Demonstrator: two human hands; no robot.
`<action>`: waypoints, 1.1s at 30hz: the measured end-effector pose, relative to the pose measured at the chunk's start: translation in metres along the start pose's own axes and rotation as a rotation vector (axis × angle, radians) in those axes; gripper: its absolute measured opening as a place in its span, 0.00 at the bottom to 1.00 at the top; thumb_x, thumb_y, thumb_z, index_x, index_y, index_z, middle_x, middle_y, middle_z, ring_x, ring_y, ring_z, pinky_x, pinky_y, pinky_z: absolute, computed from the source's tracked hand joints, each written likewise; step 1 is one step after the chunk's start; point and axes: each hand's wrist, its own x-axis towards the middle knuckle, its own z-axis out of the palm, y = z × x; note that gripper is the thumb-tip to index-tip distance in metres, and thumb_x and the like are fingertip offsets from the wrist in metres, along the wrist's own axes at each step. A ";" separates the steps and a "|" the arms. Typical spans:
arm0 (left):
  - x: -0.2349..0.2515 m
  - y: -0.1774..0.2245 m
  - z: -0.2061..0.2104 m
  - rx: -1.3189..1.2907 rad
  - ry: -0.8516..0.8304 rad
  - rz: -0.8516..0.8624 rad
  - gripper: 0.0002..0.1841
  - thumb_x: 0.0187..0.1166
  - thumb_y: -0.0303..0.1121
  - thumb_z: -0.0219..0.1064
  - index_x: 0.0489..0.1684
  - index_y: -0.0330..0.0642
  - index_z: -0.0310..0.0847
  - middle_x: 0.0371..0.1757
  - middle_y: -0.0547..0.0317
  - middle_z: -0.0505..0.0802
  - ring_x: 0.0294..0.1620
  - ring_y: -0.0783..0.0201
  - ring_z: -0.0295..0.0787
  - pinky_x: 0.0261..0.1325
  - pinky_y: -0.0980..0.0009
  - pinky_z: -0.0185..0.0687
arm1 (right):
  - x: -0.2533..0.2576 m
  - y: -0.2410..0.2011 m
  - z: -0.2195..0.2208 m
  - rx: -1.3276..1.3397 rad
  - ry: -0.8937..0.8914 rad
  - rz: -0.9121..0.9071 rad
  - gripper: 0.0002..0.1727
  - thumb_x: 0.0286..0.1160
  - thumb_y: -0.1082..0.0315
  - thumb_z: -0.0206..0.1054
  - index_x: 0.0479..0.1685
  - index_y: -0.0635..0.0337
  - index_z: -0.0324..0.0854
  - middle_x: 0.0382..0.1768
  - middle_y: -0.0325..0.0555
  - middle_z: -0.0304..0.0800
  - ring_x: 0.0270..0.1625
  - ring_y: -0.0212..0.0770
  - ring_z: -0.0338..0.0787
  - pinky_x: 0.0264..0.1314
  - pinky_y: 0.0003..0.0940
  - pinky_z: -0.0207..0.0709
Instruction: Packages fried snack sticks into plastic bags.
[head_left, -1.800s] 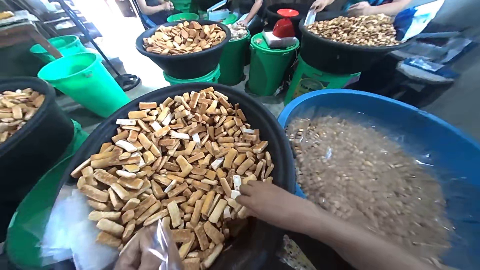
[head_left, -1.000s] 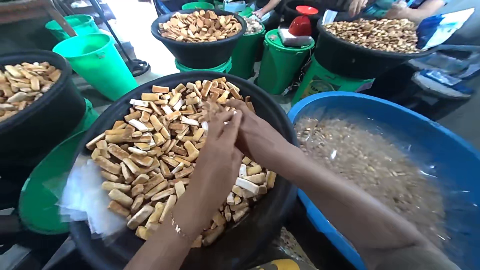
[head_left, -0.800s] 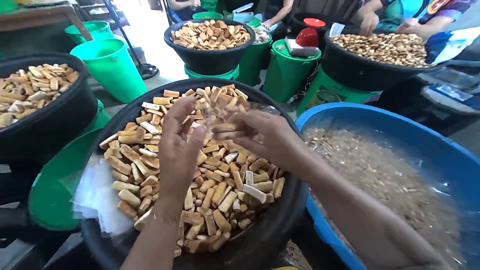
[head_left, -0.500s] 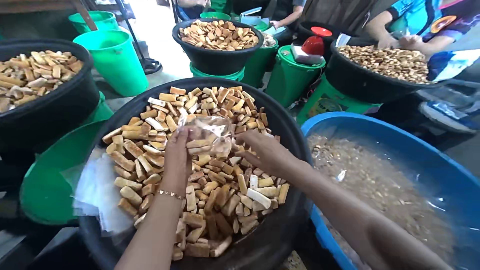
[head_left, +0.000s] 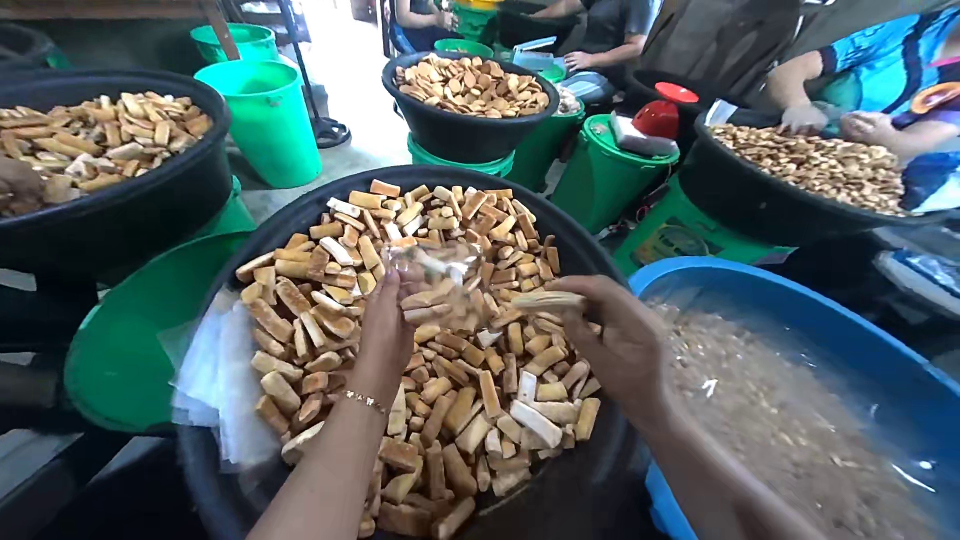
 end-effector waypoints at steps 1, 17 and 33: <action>-0.003 -0.001 0.003 0.026 -0.031 0.009 0.21 0.97 0.43 0.39 0.52 0.40 0.76 0.29 0.60 0.89 0.27 0.68 0.89 0.34 0.71 0.88 | 0.001 -0.008 0.001 0.050 0.069 0.018 0.10 0.77 0.66 0.70 0.54 0.52 0.89 0.56 0.38 0.90 0.59 0.27 0.88 0.60 0.23 0.85; 0.000 -0.007 0.000 0.051 0.017 0.001 0.18 0.97 0.41 0.40 0.50 0.44 0.76 0.32 0.65 0.89 0.29 0.71 0.89 0.33 0.73 0.87 | -0.004 0.070 -0.047 -0.529 -1.212 0.582 0.21 0.88 0.74 0.57 0.76 0.60 0.78 0.69 0.67 0.83 0.75 0.70 0.80 0.76 0.67 0.70; -0.036 -0.027 0.025 0.165 -0.185 -0.144 0.21 0.97 0.43 0.37 0.57 0.41 0.76 0.34 0.61 0.92 0.30 0.69 0.90 0.32 0.71 0.89 | -0.027 -0.019 0.029 0.098 0.194 0.005 0.09 0.77 0.61 0.73 0.46 0.52 0.82 0.60 0.45 0.84 0.69 0.36 0.82 0.72 0.30 0.79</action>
